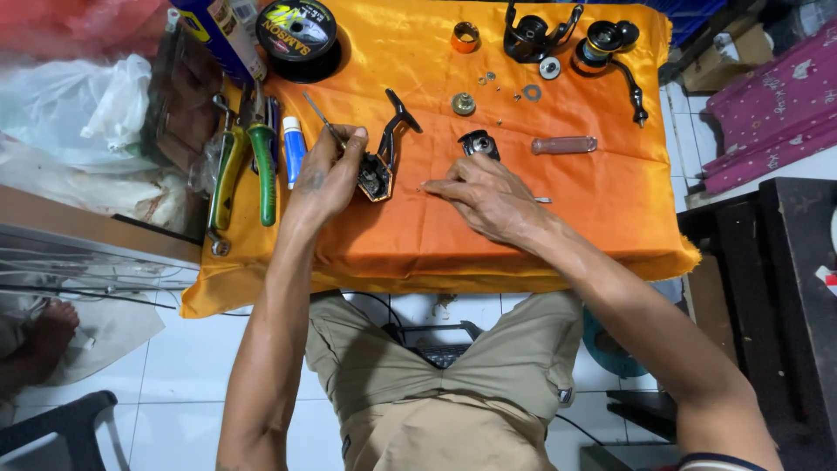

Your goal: Disassembling a fishing reel, cleaning internal components, and installing the side plate using a screwdriver and cloth.

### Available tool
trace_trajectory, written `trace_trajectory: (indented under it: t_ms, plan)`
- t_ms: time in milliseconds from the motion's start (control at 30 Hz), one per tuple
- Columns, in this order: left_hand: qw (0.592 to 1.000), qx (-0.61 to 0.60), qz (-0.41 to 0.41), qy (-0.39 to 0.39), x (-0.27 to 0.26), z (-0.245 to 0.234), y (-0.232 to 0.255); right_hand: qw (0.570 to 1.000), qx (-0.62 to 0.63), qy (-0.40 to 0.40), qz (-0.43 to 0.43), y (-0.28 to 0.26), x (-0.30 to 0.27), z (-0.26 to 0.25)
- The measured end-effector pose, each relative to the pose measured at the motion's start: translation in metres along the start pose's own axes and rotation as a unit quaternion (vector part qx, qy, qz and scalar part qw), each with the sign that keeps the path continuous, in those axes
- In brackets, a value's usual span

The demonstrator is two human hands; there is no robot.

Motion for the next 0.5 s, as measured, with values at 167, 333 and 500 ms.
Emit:
trace_trajectory:
  t_ms: [167, 333, 500]
  plan:
    - [0.998, 0.066, -0.011, -0.007, 0.002, -0.002, -0.004, 0.999, -0.01, 0.03, -0.014, 0.003, -0.008, -0.003]
    - [0.997, 0.077, -0.01, -0.025, -0.011, -0.012, 0.001, 0.991, -0.015, 0.123, -0.047, -0.017, -0.009, -0.017]
    - [0.998, 0.031, -0.036, -0.052, -0.04, -0.018, 0.027, 0.918, 0.215, 0.302, -0.141, -0.067, -0.05, 0.016]
Point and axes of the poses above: each hand's wrist, its own x-axis towards the middle knuckle, its own z-axis out of the palm, y = z × x, the point moved 2 cm from there along x, towards the middle knuckle, and after that the axes turned 7 degrees about -z, right-handed, at the moved point
